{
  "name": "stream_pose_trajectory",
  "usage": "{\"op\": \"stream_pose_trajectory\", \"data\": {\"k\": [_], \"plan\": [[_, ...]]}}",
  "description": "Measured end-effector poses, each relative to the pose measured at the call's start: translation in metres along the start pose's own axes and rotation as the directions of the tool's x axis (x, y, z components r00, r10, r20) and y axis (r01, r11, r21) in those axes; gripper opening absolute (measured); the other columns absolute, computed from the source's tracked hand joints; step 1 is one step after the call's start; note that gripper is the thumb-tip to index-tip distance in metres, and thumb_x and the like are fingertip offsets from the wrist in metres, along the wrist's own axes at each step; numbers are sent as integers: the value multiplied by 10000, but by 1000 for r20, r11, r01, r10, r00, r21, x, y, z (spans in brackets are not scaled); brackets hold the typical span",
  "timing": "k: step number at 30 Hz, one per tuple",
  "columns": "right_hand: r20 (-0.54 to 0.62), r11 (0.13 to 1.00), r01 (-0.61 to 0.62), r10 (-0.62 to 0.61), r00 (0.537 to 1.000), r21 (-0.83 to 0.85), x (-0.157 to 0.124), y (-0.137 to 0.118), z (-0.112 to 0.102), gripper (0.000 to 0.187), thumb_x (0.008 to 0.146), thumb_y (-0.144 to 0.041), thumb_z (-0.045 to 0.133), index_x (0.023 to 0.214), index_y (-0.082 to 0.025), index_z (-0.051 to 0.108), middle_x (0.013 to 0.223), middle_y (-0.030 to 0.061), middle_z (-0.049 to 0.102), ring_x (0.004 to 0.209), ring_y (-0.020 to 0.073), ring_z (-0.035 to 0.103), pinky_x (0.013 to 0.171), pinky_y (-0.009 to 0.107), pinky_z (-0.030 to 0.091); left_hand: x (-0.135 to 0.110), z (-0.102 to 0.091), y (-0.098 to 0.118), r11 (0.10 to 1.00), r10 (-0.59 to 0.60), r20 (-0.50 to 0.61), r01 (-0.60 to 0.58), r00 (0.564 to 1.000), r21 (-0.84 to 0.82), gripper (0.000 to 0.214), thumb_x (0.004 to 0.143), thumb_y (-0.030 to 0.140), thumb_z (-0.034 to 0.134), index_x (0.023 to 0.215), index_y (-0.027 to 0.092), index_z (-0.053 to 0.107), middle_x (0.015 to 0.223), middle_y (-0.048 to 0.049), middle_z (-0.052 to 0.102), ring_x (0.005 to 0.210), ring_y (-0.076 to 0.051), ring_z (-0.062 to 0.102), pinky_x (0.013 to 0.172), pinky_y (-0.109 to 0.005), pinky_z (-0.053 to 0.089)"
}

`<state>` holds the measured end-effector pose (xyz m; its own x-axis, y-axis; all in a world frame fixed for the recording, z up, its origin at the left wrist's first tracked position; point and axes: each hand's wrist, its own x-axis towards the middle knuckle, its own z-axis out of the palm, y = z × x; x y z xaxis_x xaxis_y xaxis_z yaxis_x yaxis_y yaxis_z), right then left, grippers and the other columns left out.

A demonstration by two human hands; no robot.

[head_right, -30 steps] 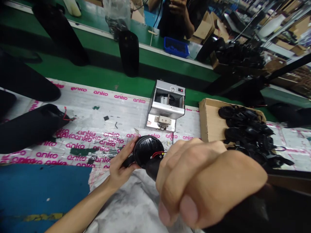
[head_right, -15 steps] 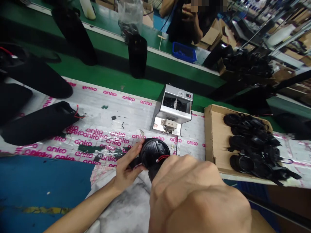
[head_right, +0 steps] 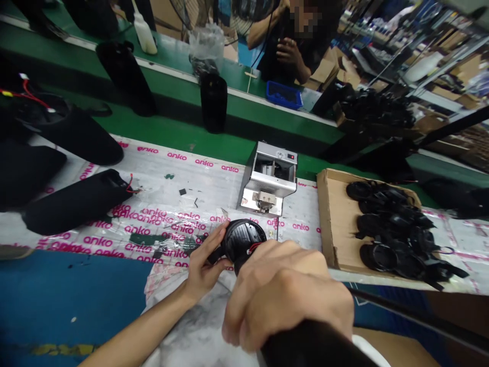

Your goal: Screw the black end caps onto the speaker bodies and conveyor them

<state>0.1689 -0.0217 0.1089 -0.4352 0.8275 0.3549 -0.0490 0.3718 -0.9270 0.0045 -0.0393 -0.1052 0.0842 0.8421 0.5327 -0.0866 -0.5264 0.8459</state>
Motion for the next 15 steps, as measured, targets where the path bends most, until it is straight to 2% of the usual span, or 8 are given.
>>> {"op": "stream_pose_trajectory", "data": {"k": [2, 3, 4, 6, 7, 9, 12, 15], "plan": [[-73, 998, 60, -58, 996, 18, 0, -4, -12, 261, 1173, -374, 615, 1051, -231, 796, 766, 18, 803, 540, 173, 758, 607, 265, 678, -3, -1, -5, 1000, -9, -17, 9, 1000, 15, 620, 1037, 321, 798, 1626, 298, 607, 1603, -146, 683, 1492, -276, 674, 1261, -436, 562], [-160, 994, 108, -103, 982, 23, 0, -6, -21, 202, 1145, -390, 678, 1086, -240, 800, 789, 5, 803, 490, 157, 721, 562, 273, 664, -4, -3, -7, 999, -5, -26, 6, 1000, 31, 594, 1033, 295, 801, 1603, 303, 633, 1580, -142, 704, 1466, -278, 697, 1245, -448, 578], [-265, 985, 168, -156, 952, 24, 0, -6, -30, 159, 1084, -400, 779, 1083, -244, 807, 799, -13, 795, 431, 134, 664, 493, 275, 629, -7, -6, -10, 999, 1, -35, 1, 999, 54, 569, 1028, 262, 802, 1577, 303, 660, 1550, -140, 727, 1433, -280, 723, 1224, -456, 598], [-468, 961, 276, -254, 846, -22, 1, -2, -49, 233, 921, -432, 939, 995, -243, 826, 771, -36, 755, 369, 104, 551, 363, 300, 502, -11, -16, -14, 993, 9, -31, -5, 999, 115, 521, 1013, 197, 796, 1519, 291, 713, 1480, -138, 774, 1358, -281, 772, 1176, -459, 635], [-537, 948, 312, -299, 789, -70, 3, 4, -57, 284, 885, -484, 949, 945, -234, 829, 750, -27, 735, 378, 111, 531, 336, 316, 443, -13, -22, -15, 989, 10, -15, -7, 1000, 146, 492, 1005, 181, 795, 1483, 282, 738, 1444, -138, 794, 1320, -282, 792, 1152, -458, 650], [-576, 933, 331, -349, 739, -141, 8, 23, -66, 492, 916, -701, 824, 896, -209, 830, 724, 24, 713, 435, 165, 560, 342, 341, 406, -15, -36, -16, 981, -5, 35, -1, 999, 195, 438, 999, 205, 800, 1433, 260, 765, 1392, -143, 814, 1281, -291, 805, 1119, -459, 665], [-586, 923, 355, -370, 721, -147, 16, 62, -65, 768, 989, -888, 519, 913, -193, 836, 735, 87, 711, 448, 209, 583, 347, 345, 417, -10, -50, -10, 977, -48, 75, 31, 996, 213, 603, 985, 467, 831, 1518, 221, 692, 1445, -194, 769, 1352, -347, 756, 1149, -498, 638], [-582, 915, 381, -383, 718, -132, 23, 99, -56, 767, 975, -903, 513, 940, -209, 837, 769, 96, 721, 414, 194, 585, 337, 306, 409, 2, -47, 4, 974, -75, 106, 50, 992, 221, 1009, 900, 751, 803, 1694, 207, 498, 1601, -247, 648, 1484, -422, 654, 1238, -583, 559]]}}
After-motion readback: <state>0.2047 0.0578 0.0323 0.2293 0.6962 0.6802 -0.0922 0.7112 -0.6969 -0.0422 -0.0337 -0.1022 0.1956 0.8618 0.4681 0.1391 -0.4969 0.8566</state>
